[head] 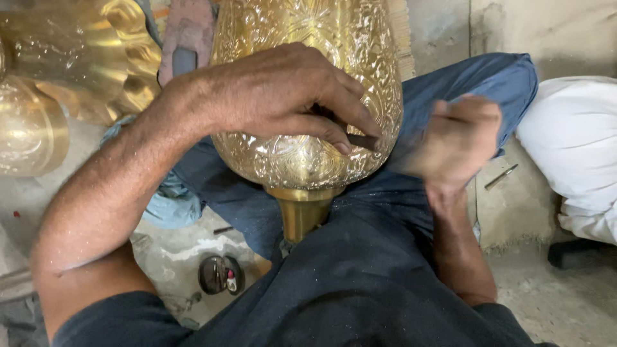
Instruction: The person sits on the floor with a large engraved brass vessel braced on their lap. They hold a small punch against the raised ornament with one hand and strike it with a wooden mallet held in the other hand, working the embossed pattern across the vessel's surface.
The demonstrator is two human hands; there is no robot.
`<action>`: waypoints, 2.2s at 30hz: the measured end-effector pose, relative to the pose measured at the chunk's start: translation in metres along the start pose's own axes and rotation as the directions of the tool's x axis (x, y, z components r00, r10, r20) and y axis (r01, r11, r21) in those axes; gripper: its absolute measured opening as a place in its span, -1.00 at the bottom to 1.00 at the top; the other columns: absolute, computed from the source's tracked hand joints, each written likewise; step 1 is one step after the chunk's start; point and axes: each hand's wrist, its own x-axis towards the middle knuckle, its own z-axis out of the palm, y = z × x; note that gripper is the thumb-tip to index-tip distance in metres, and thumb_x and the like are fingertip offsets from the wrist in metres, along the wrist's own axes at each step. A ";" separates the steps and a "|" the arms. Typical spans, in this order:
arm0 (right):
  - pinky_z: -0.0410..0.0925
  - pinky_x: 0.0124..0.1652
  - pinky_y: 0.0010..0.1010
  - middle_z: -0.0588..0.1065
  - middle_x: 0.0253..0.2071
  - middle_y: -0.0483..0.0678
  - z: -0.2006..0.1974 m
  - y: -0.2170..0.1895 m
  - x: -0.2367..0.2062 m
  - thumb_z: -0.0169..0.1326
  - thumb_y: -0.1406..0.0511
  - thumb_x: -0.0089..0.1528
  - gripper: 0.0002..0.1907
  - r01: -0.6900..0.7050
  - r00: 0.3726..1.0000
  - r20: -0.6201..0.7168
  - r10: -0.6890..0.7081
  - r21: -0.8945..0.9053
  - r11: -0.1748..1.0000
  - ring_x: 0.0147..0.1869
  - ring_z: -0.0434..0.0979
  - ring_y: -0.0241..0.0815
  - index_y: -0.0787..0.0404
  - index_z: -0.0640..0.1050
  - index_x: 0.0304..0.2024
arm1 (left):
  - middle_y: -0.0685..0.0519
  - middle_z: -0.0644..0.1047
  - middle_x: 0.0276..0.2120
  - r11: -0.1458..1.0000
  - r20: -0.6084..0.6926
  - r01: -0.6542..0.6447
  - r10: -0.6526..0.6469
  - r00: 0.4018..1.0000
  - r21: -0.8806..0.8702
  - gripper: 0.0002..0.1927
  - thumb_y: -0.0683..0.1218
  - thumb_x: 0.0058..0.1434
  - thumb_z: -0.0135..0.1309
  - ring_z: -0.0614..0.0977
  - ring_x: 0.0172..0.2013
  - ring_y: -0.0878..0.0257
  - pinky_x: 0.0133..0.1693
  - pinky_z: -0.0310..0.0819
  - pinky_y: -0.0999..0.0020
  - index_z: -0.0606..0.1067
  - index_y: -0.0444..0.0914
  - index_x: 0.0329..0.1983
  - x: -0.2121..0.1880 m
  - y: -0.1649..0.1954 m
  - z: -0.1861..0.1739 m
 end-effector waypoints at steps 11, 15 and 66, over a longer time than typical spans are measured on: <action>0.42 0.15 -0.11 0.43 -0.12 -0.01 0.005 -0.031 0.021 0.24 0.53 0.44 -0.73 -0.090 0.987 -0.123 0.104 0.116 0.989 -0.06 0.45 -0.09 0.23 0.39 -0.02 | 0.15 0.68 -0.11 0.984 0.139 0.093 -0.072 0.988 -0.154 -0.64 0.07 0.22 0.18 0.71 -0.14 0.15 -0.13 0.53 0.09 0.63 -0.06 0.07 0.007 0.001 -0.005; 0.37 0.12 0.07 0.40 -0.23 0.01 -0.002 -0.023 0.021 0.28 0.55 0.25 -0.65 0.274 0.950 0.245 -0.193 -0.365 0.890 -0.15 0.43 -0.01 0.26 0.35 -0.11 | 0.16 0.68 -0.10 0.983 0.170 0.076 -0.047 0.984 -0.169 -0.65 0.09 0.23 0.19 0.71 -0.14 0.16 -0.14 0.55 0.11 0.63 -0.08 0.04 0.011 -0.002 -0.006; 0.29 0.06 -0.18 0.54 -0.02 -0.01 -0.037 -0.039 0.055 0.33 0.44 0.15 -0.50 0.178 0.926 0.373 -0.063 -0.283 0.943 0.10 0.53 0.03 0.24 0.52 0.14 | 0.00 0.70 -0.10 0.826 -0.654 0.542 -0.496 0.571 -0.154 -0.65 -0.11 0.31 0.28 0.78 -0.14 0.25 -0.21 0.75 0.41 0.55 -0.26 0.13 -0.029 0.050 0.101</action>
